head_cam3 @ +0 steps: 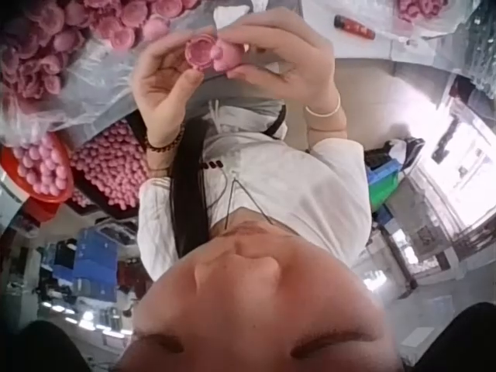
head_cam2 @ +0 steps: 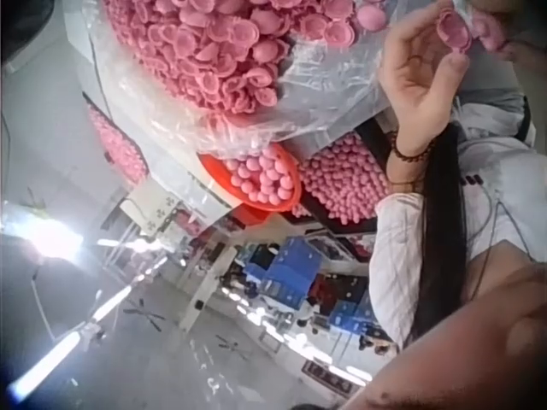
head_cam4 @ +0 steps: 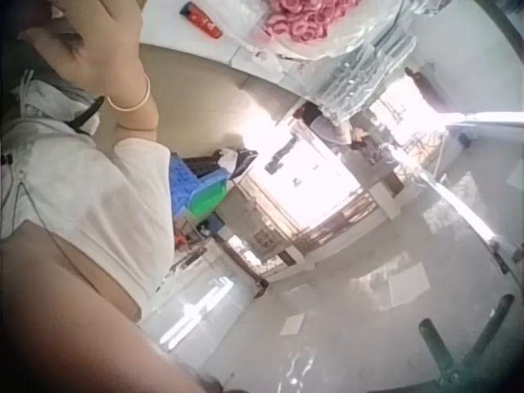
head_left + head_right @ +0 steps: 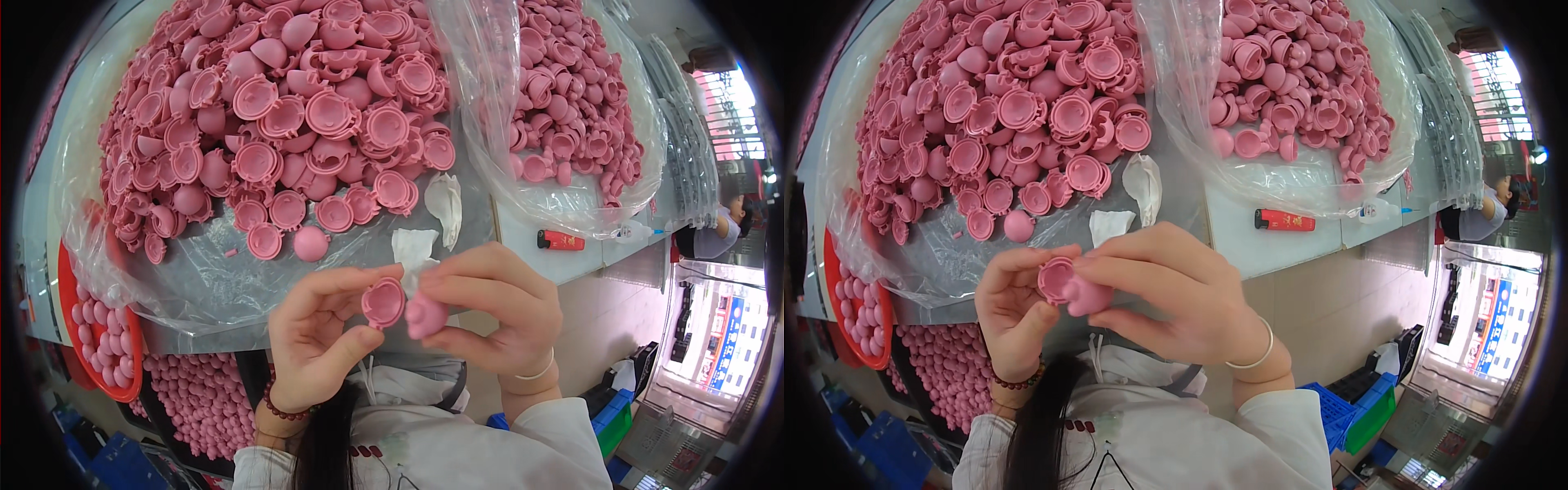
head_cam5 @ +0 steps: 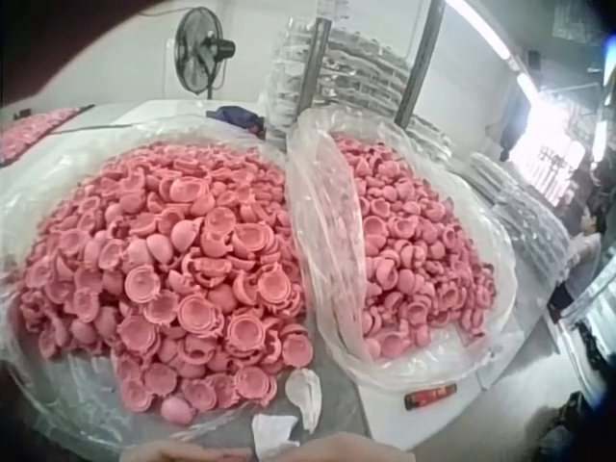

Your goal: Glue pink plastic toy components together at a factory workbench.

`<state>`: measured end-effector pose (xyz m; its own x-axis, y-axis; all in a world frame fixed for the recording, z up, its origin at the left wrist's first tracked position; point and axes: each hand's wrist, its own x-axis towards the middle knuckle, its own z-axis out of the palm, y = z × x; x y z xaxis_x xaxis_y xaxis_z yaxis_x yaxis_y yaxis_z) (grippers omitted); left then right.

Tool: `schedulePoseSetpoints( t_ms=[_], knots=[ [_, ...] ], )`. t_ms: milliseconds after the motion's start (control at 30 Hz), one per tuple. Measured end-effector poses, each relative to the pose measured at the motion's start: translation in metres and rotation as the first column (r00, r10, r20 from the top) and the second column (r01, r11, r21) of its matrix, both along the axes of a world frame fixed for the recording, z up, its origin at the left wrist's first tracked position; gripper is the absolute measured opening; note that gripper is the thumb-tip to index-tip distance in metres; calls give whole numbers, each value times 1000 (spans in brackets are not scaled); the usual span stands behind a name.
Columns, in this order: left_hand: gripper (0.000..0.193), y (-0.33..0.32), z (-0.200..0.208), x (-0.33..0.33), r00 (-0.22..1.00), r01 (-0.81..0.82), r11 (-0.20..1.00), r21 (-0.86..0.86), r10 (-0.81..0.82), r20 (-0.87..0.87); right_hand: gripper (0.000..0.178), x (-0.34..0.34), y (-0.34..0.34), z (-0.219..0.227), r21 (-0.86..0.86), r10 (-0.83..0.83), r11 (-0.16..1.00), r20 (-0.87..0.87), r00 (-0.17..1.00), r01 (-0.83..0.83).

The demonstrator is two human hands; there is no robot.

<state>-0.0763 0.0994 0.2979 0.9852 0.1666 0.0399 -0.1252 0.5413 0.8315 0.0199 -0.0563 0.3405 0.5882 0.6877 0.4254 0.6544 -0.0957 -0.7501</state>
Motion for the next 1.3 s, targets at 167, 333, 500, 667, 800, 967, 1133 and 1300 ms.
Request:
schedulePoseSetpoints(
  t_ms=[167, 333, 500, 667, 800, 967, 1133, 1300],
  knots=[
    [40, 2, 0, -1, 999, 18, 999, 35, -19, 43, 32, 6, 14, -9, 32, 89, 995, 0, 996, -89],
    [39, -1, 2, -2, 1000, 8, 999, 51, -7, -20, 33, 6, 13, -14, 45, 112, 993, 30, 993, -113],
    [45, -1, 2, 1, 999, -26, 997, 76, 28, -18, 35, -8, 10, -17, -30, -33, 998, 356, 934, 47],
    [51, -1, 4, 3, 998, -29, 982, 189, 18, 59, 28, -18, -2, -20, -1, -77, 996, 397, 914, 85],
    [45, 0, 4, 1, 997, -54, 993, 106, 60, -54, 28, -3, -43, -24, 146, -435, 894, 512, 741, 424],
    [40, 3, -1, -1, 999, -28, 992, 119, 24, 38, 26, 40, -118, -37, 552, -962, 249, 45, 270, 796],
    [40, 2, -3, -4, 999, -8, 992, 128, 3, 40, 43, 72, -180, -47, 402, -984, 68, -123, 127, 913],
    [38, 2, -2, -2, 999, -22, 988, 155, 15, 45, 55, 90, -208, -69, 294, -971, 155, -131, 201, 943]
  ],
)
